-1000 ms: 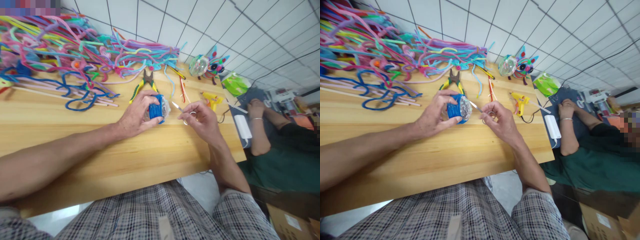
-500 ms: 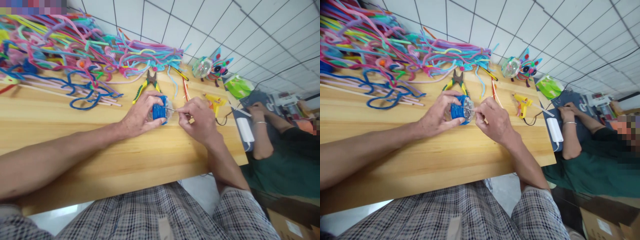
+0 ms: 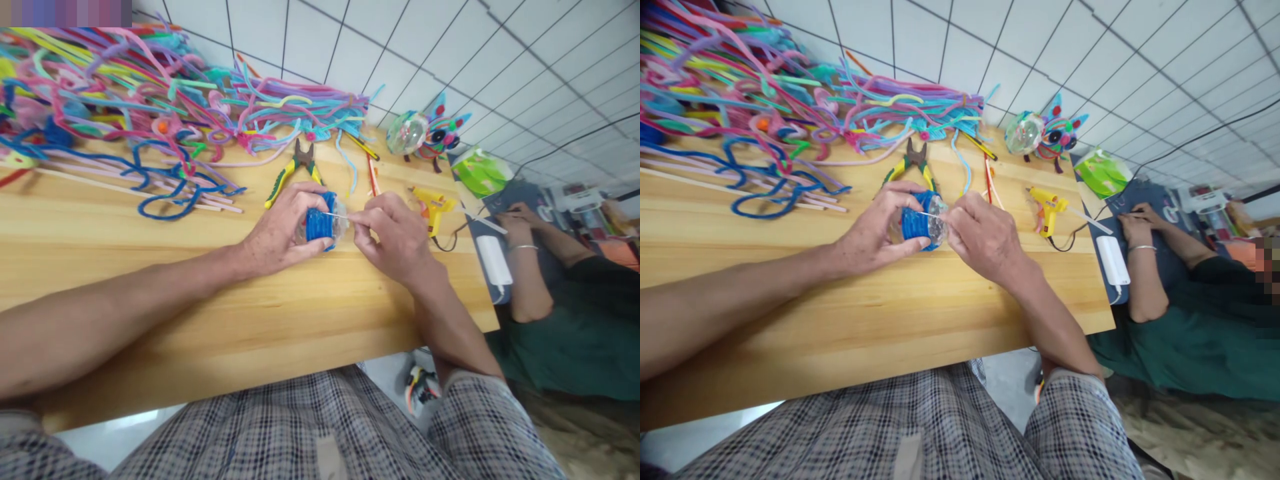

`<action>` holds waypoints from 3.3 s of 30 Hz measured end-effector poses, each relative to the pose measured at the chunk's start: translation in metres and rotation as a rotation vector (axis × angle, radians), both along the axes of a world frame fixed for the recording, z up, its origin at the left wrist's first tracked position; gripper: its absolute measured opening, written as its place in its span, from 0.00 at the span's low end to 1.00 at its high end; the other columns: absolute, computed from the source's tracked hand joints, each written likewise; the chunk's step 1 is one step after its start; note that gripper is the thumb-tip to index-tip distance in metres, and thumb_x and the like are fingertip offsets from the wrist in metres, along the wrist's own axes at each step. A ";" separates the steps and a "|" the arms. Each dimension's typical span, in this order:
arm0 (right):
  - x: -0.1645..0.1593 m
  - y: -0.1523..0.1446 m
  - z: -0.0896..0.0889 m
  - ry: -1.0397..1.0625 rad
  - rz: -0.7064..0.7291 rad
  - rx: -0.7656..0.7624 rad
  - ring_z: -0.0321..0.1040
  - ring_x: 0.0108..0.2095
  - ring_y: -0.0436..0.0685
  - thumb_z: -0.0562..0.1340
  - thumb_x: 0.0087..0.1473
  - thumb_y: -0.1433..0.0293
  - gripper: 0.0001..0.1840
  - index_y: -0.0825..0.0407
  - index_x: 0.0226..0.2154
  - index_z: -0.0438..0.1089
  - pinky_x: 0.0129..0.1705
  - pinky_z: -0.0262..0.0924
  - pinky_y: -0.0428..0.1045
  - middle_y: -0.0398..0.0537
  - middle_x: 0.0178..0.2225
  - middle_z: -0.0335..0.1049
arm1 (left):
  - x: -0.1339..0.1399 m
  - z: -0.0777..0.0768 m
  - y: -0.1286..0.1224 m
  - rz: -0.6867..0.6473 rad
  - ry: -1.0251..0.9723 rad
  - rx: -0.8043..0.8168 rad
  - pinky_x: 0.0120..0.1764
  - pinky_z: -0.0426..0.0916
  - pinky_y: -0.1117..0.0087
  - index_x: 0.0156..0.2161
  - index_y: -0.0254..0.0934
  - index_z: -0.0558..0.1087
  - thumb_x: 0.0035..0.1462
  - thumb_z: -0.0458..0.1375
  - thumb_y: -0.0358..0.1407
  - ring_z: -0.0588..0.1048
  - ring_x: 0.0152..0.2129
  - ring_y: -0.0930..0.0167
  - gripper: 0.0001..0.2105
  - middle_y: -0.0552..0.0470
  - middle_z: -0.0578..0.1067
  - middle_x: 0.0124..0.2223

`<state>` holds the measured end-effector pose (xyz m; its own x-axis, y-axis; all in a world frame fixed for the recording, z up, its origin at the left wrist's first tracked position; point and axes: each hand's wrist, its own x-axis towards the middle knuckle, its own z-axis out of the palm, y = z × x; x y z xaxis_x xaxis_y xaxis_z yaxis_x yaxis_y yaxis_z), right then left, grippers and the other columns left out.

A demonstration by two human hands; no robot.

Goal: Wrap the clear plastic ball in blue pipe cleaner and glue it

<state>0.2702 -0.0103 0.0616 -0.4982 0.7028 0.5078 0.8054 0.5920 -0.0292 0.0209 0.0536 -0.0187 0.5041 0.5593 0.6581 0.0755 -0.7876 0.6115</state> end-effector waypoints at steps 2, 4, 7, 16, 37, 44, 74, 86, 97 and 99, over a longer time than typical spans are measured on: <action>0.001 0.002 -0.001 -0.007 0.020 0.042 0.75 0.40 0.59 0.63 0.69 0.73 0.09 0.43 0.46 0.76 0.40 0.69 0.54 0.48 0.40 0.77 | 0.001 -0.001 0.001 -0.006 -0.023 0.009 0.67 0.73 0.45 0.59 0.43 0.69 0.67 0.69 0.44 0.75 0.66 0.54 0.20 0.38 0.75 0.66; 0.002 0.004 -0.002 -0.015 0.035 0.061 0.75 0.40 0.59 0.63 0.69 0.73 0.08 0.43 0.45 0.75 0.40 0.69 0.54 0.48 0.40 0.77 | 0.001 -0.002 0.001 -0.012 -0.033 0.019 0.67 0.73 0.46 0.59 0.43 0.69 0.68 0.68 0.43 0.75 0.66 0.54 0.20 0.38 0.75 0.66; 0.004 0.007 -0.002 -0.015 0.033 0.008 0.75 0.40 0.59 0.63 0.68 0.73 0.08 0.43 0.43 0.75 0.40 0.68 0.54 0.48 0.40 0.77 | 0.001 -0.001 0.001 -0.012 -0.016 0.032 0.66 0.73 0.47 0.59 0.42 0.68 0.69 0.67 0.43 0.75 0.66 0.55 0.20 0.38 0.75 0.66; 0.004 0.010 -0.005 -0.001 0.130 -0.008 0.78 0.42 0.58 0.61 0.68 0.76 0.13 0.44 0.49 0.75 0.41 0.70 0.53 0.47 0.41 0.80 | -0.001 0.001 -0.001 -0.029 0.007 0.004 0.66 0.73 0.45 0.59 0.43 0.68 0.70 0.67 0.45 0.74 0.67 0.55 0.19 0.37 0.75 0.66; 0.001 0.008 -0.012 0.033 0.231 0.128 0.79 0.37 0.54 0.62 0.66 0.79 0.17 0.46 0.53 0.73 0.38 0.71 0.49 0.45 0.39 0.82 | 0.000 -0.008 -0.003 -0.040 -0.088 0.059 0.64 0.75 0.46 0.65 0.44 0.65 0.66 0.72 0.45 0.76 0.65 0.53 0.30 0.36 0.75 0.66; -0.002 0.006 -0.013 0.047 0.227 0.160 0.77 0.36 0.53 0.62 0.65 0.80 0.16 0.47 0.51 0.74 0.36 0.69 0.48 0.44 0.38 0.81 | 0.000 -0.008 -0.003 -0.049 -0.085 0.067 0.64 0.75 0.45 0.66 0.44 0.64 0.66 0.72 0.45 0.76 0.65 0.52 0.30 0.35 0.74 0.66; -0.002 0.004 -0.020 0.045 0.188 0.170 0.78 0.35 0.54 0.64 0.63 0.79 0.19 0.46 0.53 0.76 0.36 0.70 0.49 0.44 0.38 0.82 | -0.003 -0.005 -0.007 -0.058 -0.047 0.020 0.65 0.74 0.44 0.64 0.45 0.64 0.66 0.71 0.45 0.74 0.67 0.52 0.28 0.35 0.74 0.68; -0.009 0.003 -0.019 0.083 0.201 0.223 0.78 0.34 0.53 0.64 0.63 0.81 0.18 0.47 0.51 0.75 0.35 0.71 0.49 0.43 0.38 0.82 | -0.009 -0.001 -0.010 -0.088 -0.043 -0.167 0.73 0.68 0.43 0.71 0.44 0.64 0.76 0.60 0.48 0.69 0.72 0.53 0.25 0.35 0.69 0.73; -0.009 0.001 -0.021 0.115 0.211 0.171 0.78 0.36 0.54 0.65 0.59 0.83 0.25 0.47 0.55 0.76 0.38 0.74 0.49 0.44 0.38 0.82 | -0.004 0.002 -0.009 -0.143 -0.141 -0.510 0.65 0.77 0.56 0.62 0.46 0.69 0.76 0.63 0.47 0.76 0.66 0.60 0.17 0.42 0.72 0.71; -0.008 0.001 -0.022 0.116 0.211 0.159 0.78 0.37 0.54 0.65 0.59 0.83 0.26 0.47 0.56 0.77 0.38 0.74 0.50 0.44 0.39 0.82 | -0.004 0.002 -0.008 -0.158 -0.153 -0.515 0.64 0.78 0.56 0.62 0.46 0.69 0.75 0.64 0.47 0.75 0.66 0.60 0.17 0.42 0.72 0.70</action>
